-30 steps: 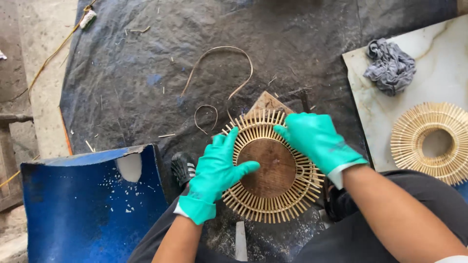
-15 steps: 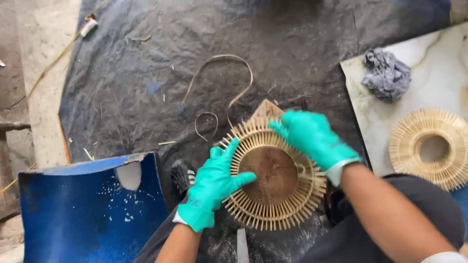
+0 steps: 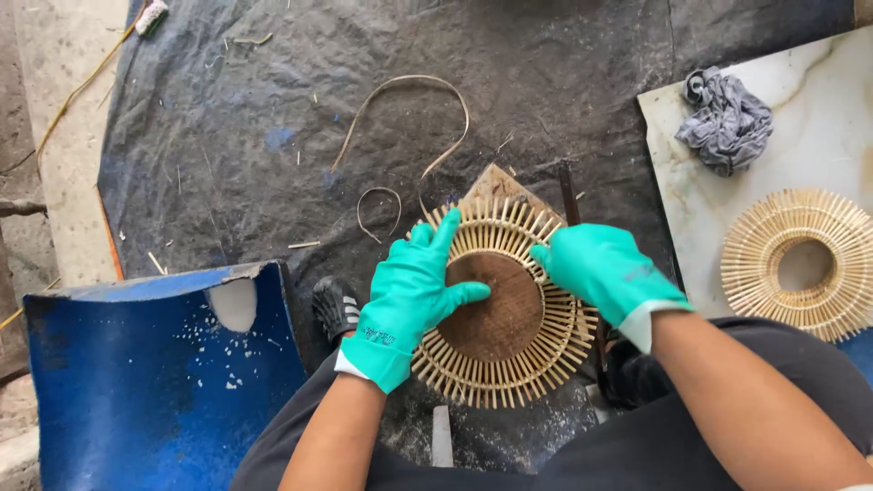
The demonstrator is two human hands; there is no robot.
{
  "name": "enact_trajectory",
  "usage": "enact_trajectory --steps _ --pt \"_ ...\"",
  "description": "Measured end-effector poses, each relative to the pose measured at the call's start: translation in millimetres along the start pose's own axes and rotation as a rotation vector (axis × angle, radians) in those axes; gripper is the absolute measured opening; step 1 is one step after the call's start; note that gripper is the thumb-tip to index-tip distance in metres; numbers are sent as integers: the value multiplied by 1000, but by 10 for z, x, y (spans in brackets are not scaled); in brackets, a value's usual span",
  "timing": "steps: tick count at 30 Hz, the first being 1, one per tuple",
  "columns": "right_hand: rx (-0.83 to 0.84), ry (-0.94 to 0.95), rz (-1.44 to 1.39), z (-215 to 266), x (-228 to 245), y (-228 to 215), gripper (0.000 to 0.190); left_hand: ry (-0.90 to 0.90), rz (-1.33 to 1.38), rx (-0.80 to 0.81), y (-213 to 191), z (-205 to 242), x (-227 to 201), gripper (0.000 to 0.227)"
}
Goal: The recorder is assembling and shaping a wooden basket using various tools and materials.
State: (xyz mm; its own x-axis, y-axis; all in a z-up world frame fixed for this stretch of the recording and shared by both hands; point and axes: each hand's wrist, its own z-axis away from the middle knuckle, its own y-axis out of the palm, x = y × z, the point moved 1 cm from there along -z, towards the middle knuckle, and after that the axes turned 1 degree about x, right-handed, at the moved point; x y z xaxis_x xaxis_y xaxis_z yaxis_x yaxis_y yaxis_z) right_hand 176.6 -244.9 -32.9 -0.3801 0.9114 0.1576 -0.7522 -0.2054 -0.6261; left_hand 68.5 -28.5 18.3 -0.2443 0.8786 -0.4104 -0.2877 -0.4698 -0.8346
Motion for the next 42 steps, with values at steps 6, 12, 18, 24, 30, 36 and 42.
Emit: enact_trajectory --steps 6,12,18,24,30,36,42 --pt "-378 -113 57 -45 129 150 45 -86 -41 292 -49 -153 98 121" --pt "-672 -191 32 -159 195 243 42 -136 50 366 26 -110 211 122" --pt "-671 -148 7 -251 252 142 45 -136 35 321 -78 -25 238 119" --pt "-465 -188 -138 -91 -109 -168 47 -191 320 216 39 257 494 82" --pt "-578 2 -167 160 -499 -440 53 -321 421 89 56 401 740 48" --pt "-109 115 -203 359 -149 -545 60 -196 189 -62 110 411 688 68" --pt "-158 -19 91 62 70 -68 57 -230 365 141 164 375 580 114"
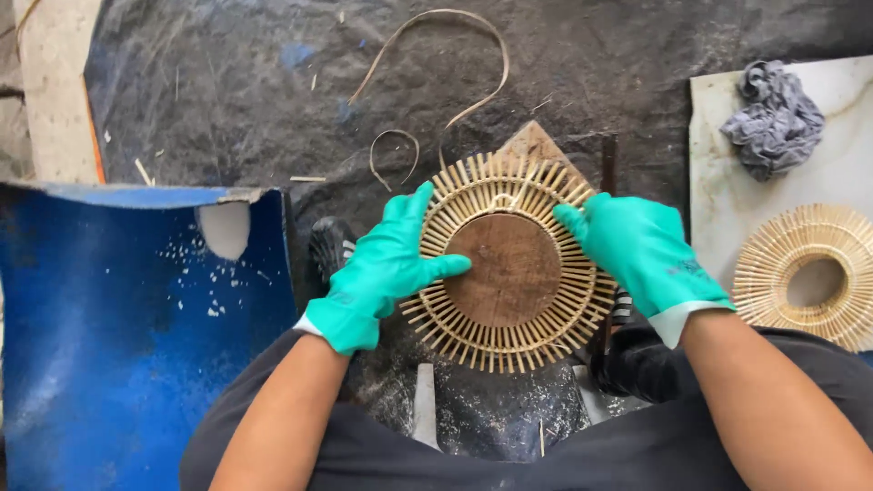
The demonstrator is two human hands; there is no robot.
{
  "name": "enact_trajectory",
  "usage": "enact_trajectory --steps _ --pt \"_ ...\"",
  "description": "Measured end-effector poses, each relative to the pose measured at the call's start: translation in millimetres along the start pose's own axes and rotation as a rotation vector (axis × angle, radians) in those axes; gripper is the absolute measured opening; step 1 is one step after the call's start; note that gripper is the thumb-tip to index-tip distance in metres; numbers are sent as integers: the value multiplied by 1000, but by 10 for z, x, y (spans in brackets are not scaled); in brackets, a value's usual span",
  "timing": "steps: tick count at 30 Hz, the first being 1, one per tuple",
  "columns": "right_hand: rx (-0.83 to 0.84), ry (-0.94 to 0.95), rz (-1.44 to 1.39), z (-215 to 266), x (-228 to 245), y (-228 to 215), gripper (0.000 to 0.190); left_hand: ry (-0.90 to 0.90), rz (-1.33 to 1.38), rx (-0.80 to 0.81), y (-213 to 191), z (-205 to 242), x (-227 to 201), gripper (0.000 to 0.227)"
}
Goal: The recorder is assembling and shaping a wooden basket using various tools and materials.
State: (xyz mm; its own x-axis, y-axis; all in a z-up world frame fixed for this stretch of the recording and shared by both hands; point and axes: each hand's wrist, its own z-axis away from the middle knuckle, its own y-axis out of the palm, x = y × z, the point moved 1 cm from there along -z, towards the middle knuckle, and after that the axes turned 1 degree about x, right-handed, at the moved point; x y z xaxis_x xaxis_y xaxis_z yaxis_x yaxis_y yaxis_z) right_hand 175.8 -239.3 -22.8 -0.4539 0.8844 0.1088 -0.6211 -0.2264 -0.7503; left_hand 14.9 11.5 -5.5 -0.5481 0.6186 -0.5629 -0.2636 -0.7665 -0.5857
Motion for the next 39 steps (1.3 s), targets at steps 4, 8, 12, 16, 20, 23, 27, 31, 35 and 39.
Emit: enact_trajectory --steps 4,8,12,16,20,23,27,31,35,39 --pt "-23 54 17 -42 -42 144 60 2 -26 -4 92 23 18 122" --pt "-141 15 -30 -92 -61 140 56 -61 -33 -13 -36 96 -85 122" --pt "-137 83 -312 289 -104 -324 53 -82 19 4 -37 195 127 113" --pt "-246 107 -596 446 -523 -429 55 -26 81 -143 36 231 281 81" --pt "-342 100 -329 489 -845 -325 57 -120 93 -133 -24 447 251 64" --pt "-458 -20 -238 290 -1165 49 51 -111 -110 -203 -58 644 115 65" --pt "-359 27 -297 310 -1069 423 54 -42 -215 -349 27 977 -136 70" --pt "-153 169 -393 151 -921 1141 88 265 -145 -539 377 849 -107 75" --pt "-233 253 -500 -87 -915 1908 106 446 -174 -512 639 542 -352 83" --pt "-157 442 -803 74 -782 2020 114 399 -285 -361 642 425 -575 88"
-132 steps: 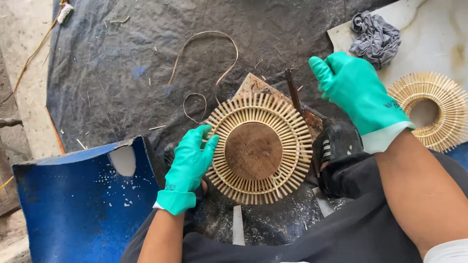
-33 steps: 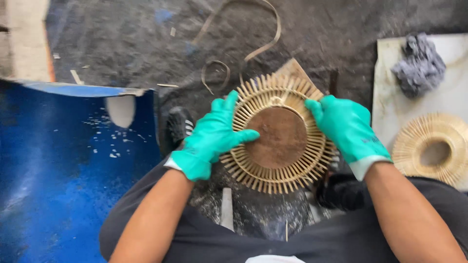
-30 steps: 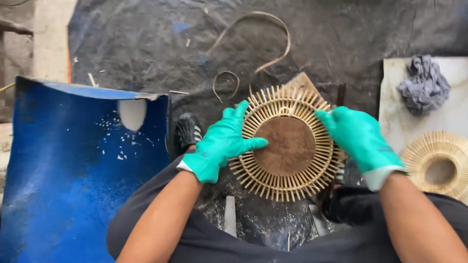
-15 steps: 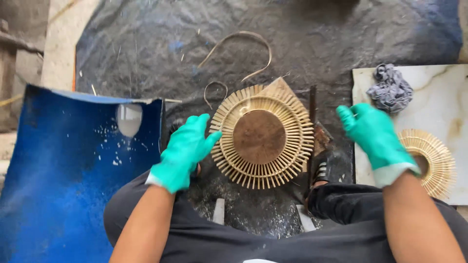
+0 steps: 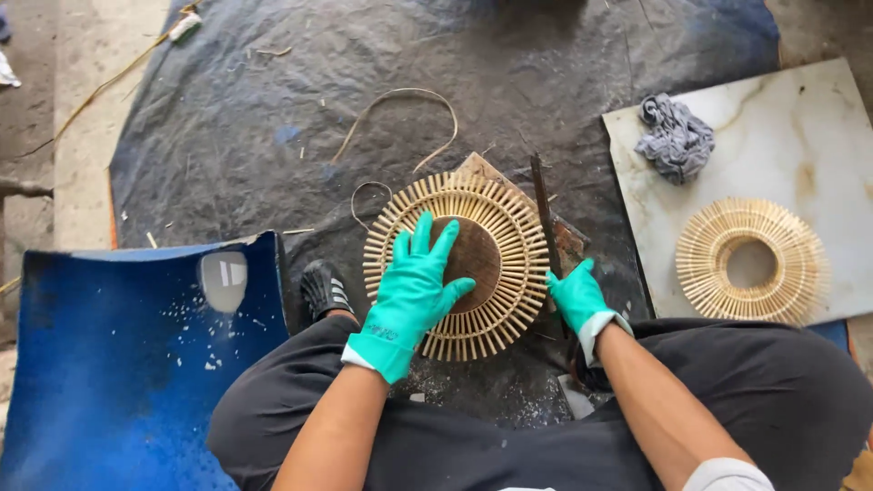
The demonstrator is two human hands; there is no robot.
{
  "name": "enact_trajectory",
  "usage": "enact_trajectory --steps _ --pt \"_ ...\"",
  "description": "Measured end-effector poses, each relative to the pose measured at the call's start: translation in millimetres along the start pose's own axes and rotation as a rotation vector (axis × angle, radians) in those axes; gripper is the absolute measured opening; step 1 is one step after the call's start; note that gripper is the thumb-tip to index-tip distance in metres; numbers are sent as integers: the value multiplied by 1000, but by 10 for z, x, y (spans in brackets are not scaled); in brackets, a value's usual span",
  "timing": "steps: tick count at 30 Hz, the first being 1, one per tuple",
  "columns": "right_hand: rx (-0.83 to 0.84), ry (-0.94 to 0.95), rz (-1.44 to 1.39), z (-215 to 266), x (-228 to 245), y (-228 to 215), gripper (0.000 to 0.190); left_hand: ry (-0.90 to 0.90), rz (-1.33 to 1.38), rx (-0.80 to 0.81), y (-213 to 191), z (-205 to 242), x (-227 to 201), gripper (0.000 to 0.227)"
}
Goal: The recorder is assembling and shaping a wooden basket using various tools and materials.
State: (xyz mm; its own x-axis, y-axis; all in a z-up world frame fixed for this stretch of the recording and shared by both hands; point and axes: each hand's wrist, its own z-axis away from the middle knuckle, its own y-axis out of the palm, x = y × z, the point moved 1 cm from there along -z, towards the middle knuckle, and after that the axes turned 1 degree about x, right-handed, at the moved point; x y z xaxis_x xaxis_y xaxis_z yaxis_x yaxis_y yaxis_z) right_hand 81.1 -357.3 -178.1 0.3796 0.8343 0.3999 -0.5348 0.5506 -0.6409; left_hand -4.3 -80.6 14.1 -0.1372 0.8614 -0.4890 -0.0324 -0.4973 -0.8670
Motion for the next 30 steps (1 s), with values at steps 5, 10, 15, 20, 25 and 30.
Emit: enact_trajectory --steps 5,10,15,20,25,30 --pt "64 -71 78 120 51 -293 67 -87 -55 155 -57 6 68 90" --pt "261 13 -328 289 190 -737 45 -92 -31 162 -101 10 153 87" --pt "170 -18 -356 767 440 -1220 35 -128 -10 148 -99 43 164 84" --pt "196 -131 -535 1697 703 -1534 34 -55 315 -204 -233 82 7 74" --pt "323 -185 -526 2006 557 -1253 38 -204 1195 82 -79 92 -16 41" --pt "305 -175 -462 2012 549 -1165 35 -243 1323 107 182 167 106 19"
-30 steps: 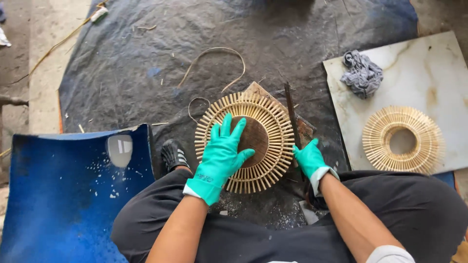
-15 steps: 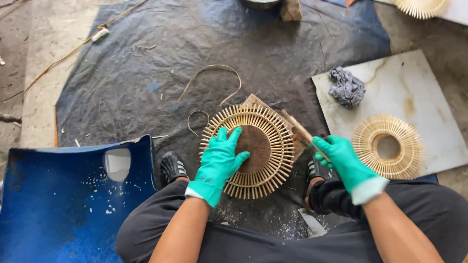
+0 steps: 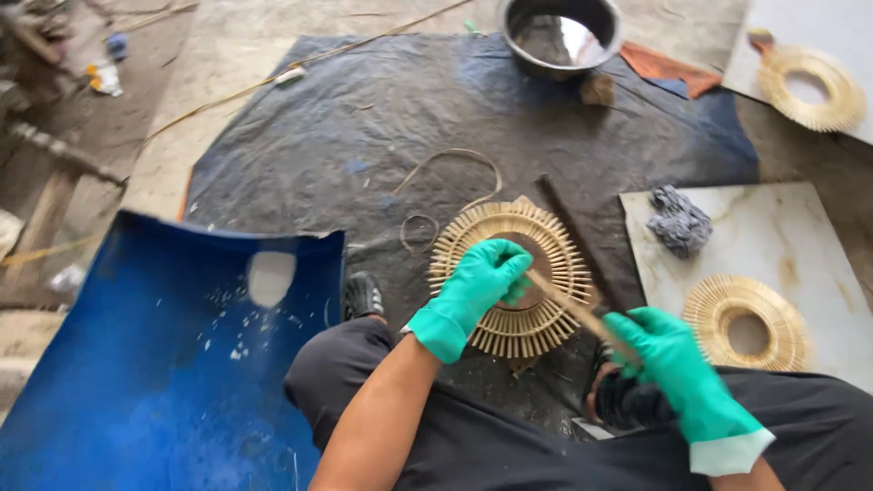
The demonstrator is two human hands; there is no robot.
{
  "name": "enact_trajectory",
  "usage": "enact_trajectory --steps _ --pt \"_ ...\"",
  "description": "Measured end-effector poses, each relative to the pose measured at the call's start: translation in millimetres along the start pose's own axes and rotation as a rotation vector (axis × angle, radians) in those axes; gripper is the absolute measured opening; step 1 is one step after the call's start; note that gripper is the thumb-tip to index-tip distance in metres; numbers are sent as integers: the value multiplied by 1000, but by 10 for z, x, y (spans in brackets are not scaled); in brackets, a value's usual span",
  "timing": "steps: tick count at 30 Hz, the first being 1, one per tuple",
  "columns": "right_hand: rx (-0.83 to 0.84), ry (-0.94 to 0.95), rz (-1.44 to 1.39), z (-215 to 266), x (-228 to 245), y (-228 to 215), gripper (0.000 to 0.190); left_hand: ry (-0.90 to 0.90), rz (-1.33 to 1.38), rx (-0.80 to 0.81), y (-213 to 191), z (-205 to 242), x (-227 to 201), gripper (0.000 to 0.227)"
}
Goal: The recorder is assembling and shaping a wooden basket using various tools and materials.
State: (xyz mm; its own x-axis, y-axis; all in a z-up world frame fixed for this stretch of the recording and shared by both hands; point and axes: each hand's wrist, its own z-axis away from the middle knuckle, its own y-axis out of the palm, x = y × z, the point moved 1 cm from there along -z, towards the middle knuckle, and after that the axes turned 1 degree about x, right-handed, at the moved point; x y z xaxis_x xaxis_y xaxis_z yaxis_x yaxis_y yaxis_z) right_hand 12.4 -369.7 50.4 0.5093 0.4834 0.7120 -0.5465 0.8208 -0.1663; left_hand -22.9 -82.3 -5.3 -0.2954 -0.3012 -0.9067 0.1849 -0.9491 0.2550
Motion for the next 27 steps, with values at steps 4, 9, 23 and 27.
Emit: enact_trajectory --steps 4,9,23,27 --pt "-398 -206 229 111 242 -280 34 167 55 -2 -87 119 -22 13" --pt "-570 -520 235 856 786 -318 40 416 -80 -64 -126 240 -64 14" --pt "-151 -257 -167 -44 638 316 40 183 158 119 332 244 -226 21" --pt "-169 -61 -79 -217 273 59 39 279 -389 77 312 202 -221 35"
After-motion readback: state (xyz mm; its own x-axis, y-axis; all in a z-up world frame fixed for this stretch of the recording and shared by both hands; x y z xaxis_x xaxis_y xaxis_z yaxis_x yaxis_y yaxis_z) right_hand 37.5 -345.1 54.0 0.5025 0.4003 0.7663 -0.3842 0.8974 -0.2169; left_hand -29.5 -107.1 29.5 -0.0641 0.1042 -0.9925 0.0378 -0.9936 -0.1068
